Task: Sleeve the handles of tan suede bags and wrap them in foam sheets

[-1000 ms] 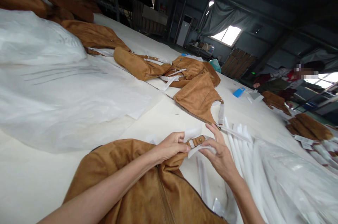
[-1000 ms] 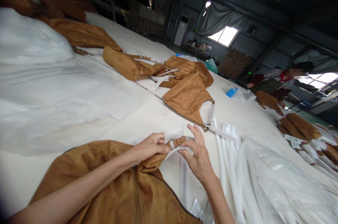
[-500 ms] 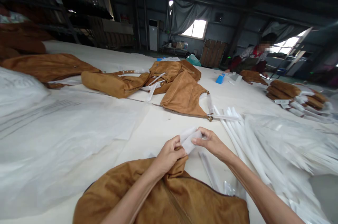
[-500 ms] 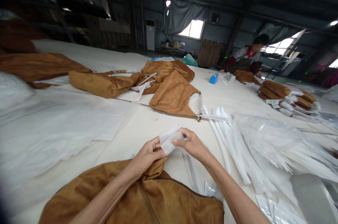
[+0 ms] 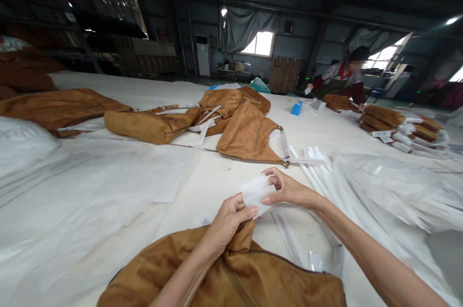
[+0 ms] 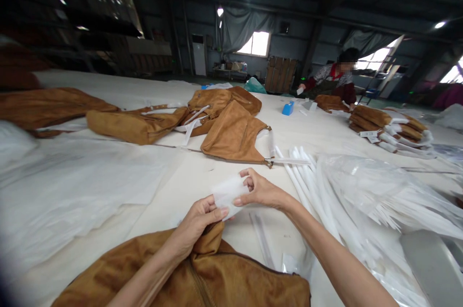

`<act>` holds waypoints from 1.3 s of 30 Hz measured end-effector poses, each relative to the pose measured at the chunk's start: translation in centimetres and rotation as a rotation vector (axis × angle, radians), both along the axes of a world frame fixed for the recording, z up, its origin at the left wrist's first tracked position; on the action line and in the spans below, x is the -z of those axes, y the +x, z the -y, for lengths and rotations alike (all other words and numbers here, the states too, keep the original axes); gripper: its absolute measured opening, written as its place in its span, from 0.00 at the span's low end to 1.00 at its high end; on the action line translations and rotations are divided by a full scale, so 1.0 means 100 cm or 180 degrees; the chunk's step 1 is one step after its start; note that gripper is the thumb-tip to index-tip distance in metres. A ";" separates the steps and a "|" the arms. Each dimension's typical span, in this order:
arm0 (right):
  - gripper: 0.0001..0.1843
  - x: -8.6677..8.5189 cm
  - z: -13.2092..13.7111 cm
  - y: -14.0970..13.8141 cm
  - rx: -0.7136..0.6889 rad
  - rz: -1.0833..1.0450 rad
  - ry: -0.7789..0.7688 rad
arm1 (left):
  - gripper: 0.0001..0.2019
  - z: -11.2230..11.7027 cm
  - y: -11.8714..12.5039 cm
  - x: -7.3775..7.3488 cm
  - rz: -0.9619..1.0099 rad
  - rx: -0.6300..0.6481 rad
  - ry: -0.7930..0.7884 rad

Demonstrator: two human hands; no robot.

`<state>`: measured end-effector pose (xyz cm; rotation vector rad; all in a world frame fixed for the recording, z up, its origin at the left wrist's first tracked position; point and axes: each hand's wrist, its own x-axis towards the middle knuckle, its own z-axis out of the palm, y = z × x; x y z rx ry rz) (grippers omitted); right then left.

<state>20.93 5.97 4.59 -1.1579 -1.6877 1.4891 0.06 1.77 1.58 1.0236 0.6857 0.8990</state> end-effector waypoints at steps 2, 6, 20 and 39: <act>0.38 -0.008 -0.007 0.004 -0.0552 0.0071 -0.0376 | 0.25 0.001 0.001 -0.004 0.0004 0.0129 0.0000; 0.23 -0.011 -0.010 0.005 -0.1157 -0.0073 -0.0706 | 0.24 0.003 0.001 -0.005 0.0006 0.0078 0.0073; 0.08 0.004 0.013 0.017 -0.0867 -0.0461 -0.0176 | 0.11 0.012 -0.004 -0.011 -0.0553 -0.0368 0.0150; 0.11 -0.013 0.006 -0.001 -0.0656 -0.0013 0.0164 | 0.28 -0.008 -0.002 -0.008 -0.1515 0.0051 0.0352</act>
